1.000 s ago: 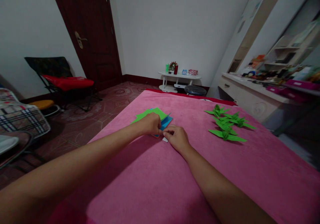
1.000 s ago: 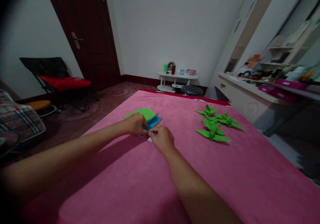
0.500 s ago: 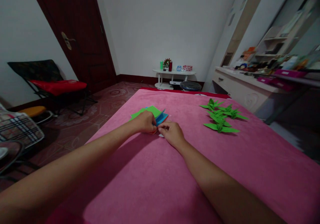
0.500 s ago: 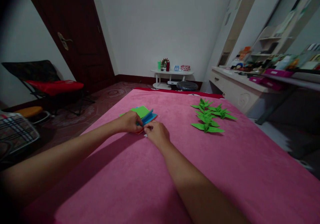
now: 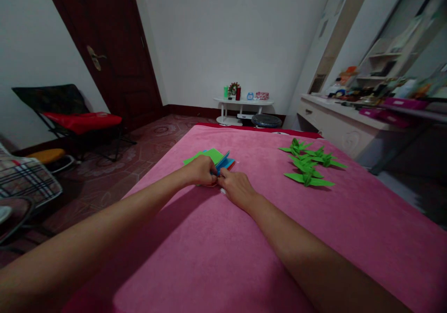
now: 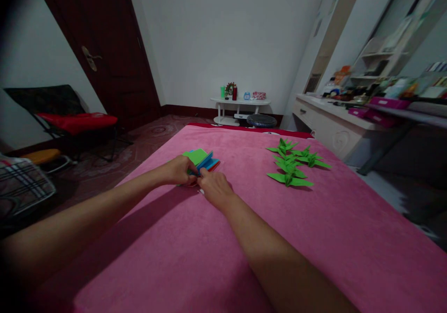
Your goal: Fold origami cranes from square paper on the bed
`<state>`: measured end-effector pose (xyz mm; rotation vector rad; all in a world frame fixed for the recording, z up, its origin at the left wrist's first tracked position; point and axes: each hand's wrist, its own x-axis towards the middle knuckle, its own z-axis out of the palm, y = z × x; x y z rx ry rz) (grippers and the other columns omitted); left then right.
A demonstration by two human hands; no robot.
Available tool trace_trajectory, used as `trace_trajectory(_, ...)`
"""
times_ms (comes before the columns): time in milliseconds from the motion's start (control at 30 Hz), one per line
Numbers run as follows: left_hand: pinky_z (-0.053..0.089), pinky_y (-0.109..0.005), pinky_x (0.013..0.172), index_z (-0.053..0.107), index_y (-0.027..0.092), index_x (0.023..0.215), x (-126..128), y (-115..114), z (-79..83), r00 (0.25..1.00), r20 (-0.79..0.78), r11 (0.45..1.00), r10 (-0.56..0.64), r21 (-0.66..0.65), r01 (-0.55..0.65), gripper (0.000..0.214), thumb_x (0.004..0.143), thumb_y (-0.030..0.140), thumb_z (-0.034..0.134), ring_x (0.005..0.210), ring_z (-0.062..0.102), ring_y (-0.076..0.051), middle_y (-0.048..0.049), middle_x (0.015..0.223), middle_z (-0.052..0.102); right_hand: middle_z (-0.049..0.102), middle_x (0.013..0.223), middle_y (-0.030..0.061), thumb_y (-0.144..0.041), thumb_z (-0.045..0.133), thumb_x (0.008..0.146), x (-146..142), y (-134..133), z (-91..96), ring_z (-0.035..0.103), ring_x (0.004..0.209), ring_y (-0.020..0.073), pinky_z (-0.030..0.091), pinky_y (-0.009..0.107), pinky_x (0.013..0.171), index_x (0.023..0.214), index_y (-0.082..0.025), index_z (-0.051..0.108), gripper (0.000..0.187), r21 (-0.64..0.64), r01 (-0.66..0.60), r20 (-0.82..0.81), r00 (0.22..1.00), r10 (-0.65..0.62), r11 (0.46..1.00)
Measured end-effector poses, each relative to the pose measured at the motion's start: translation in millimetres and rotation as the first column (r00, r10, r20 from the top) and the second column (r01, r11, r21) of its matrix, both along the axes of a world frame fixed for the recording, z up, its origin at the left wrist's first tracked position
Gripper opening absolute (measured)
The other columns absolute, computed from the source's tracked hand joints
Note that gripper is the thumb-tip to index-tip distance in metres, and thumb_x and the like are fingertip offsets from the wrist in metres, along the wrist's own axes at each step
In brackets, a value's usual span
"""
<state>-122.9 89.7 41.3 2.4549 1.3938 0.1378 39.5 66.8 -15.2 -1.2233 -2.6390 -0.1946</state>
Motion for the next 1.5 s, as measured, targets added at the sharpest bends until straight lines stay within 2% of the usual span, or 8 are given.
trace_trajectory(133, 0.025, -0.021, 0.046, 0.074, 0.014, 0.076, -3.1, 0.7, 0.4, 1.0, 0.004, 0.999, -0.027, -0.016, 0.027, 0.028, 0.067, 0.029, 0.053, 0.047, 0.04, -0.009, 0.0015, 0.054, 0.057, 0.062, 0.093, 0.0051, -0.025, 0.05, 0.086, 3.6, 1.0, -4.1, 0.058, 0.074, 0.0166, 0.039, 0.025, 0.06, 0.099, -0.025, 0.065, 0.02, 0.001, 0.009, -0.115, 0.993, -0.009, 1.0)
trace_trajectory(300, 0.025, -0.022, 0.046, 0.074, 0.015, 0.074, -3.0, 0.4, 0.8, 1.0, -0.003, 1.0, -0.021, 0.001, 0.021, 0.025, 0.067, 0.027, 0.053, 0.046, 0.039, -0.008, 0.0022, 0.05, 0.055, 0.066, 0.093, 0.0028, -0.025, 0.058, 0.083, 7.7, 1.6, -8.8, 0.06, 0.085, 0.0161, 0.041, 0.025, 0.07, 0.091, -0.024, 0.067, 0.012, -0.065, 0.025, -0.3, 0.953, -0.043, 0.998)
trace_trajectory(533, 0.025, -0.021, 0.044, 0.074, 0.015, 0.069, -2.3, 0.4, 0.4, 1.0, 0.025, 1.0, 0.001, -0.027, -0.001, 0.023, 0.065, 0.024, 0.053, 0.045, 0.04, -0.008, 0.0016, 0.049, 0.057, 0.068, 0.09, 0.0019, -0.022, 0.06, 0.081, 8.0, 1.8, -9.2, 0.062, 0.084, 0.0165, 0.04, 0.025, 0.071, 0.09, -0.024, 0.066, 0.011, -0.083, 0.035, -0.365, 0.929, -0.063, 0.996)
trace_trajectory(667, 0.026, -0.021, 0.046, 0.075, 0.016, 0.074, -2.9, 0.2, -0.3, 1.0, 0.03, 0.999, 0.004, -0.032, -0.004, 0.026, 0.065, 0.024, 0.051, 0.046, 0.042, -0.009, 0.0017, 0.051, 0.059, 0.065, 0.091, 0.0019, -0.022, 0.056, 0.084, 8.2, 1.1, -6.1, 0.06, 0.082, 0.0147, 0.039, 0.024, 0.067, 0.095, -0.025, 0.066, 0.015, -0.035, -0.029, -0.301, 0.954, 0.018, 0.999)
trace_trajectory(833, 0.027, -0.022, 0.046, 0.076, 0.016, 0.078, -4.7, 4.1, -5.6, 0.999, 0.022, 0.999, -0.029, 0.027, 0.028, 0.03, 0.067, 0.026, 0.05, 0.047, 0.042, -0.01, 0.0008, 0.05, 0.058, 0.062, 0.088, 0.0032, -0.024, 0.048, 0.088, 9.0, 3.4, 2.1, 0.056, 0.07, 0.0146, 0.033, 0.024, 0.056, 0.092, -0.023, 0.066, 0.018, 0.075, -0.066, -0.101, 0.992, 0.073, 0.995)
trace_trajectory(1000, 0.028, -0.02, 0.049, 0.075, 0.015, 0.076, -4.5, 6.2, -7.3, 0.999, 0.032, 0.999, -0.032, 0.021, 0.032, 0.029, 0.065, 0.024, 0.05, 0.049, 0.043, -0.009, 0.0013, 0.051, 0.059, 0.061, 0.09, 0.0059, -0.017, 0.046, 0.088, 11.1, 10.2, 8.7, 0.054, 0.072, 0.0152, 0.034, 0.025, 0.057, 0.089, -0.018, 0.063, 0.018, 0.123, -0.191, 0.02, 0.982, 0.19, 0.974)
trace_trajectory(1167, 0.027, -0.02, 0.047, 0.075, 0.016, 0.077, -3.4, 3.3, -3.6, 0.999, 0.035, 0.999, -0.025, 0.026, 0.024, 0.029, 0.064, 0.022, 0.051, 0.046, 0.041, -0.009, 0.0023, 0.049, 0.058, 0.061, 0.088, 0.007, -0.014, 0.041, 0.09, 14.1, 17.3, 5.7, 0.054, 0.073, 0.0153, 0.036, 0.026, 0.06, 0.089, -0.015, 0.062, 0.022, 0.156, -0.275, 0.067, 0.961, 0.268, 0.949)
trace_trajectory(1500, 0.025, -0.022, 0.046, 0.076, 0.015, 0.079, -3.0, 2.0, -3.0, 0.999, 0.003, 0.997, -0.041, 0.06, 0.041, 0.032, 0.065, 0.021, 0.048, 0.045, 0.039, -0.009, 0.0015, 0.049, 0.057, 0.059, 0.085, 0.0075, -0.018, 0.034, 0.094, 17.9, 25.1, 3.6, 0.053, 0.067, 0.0145, 0.034, 0.027, 0.059, 0.089, -0.013, 0.061, 0.028, 0.228, -0.31, 0.164, 0.947, 0.277, 0.923)
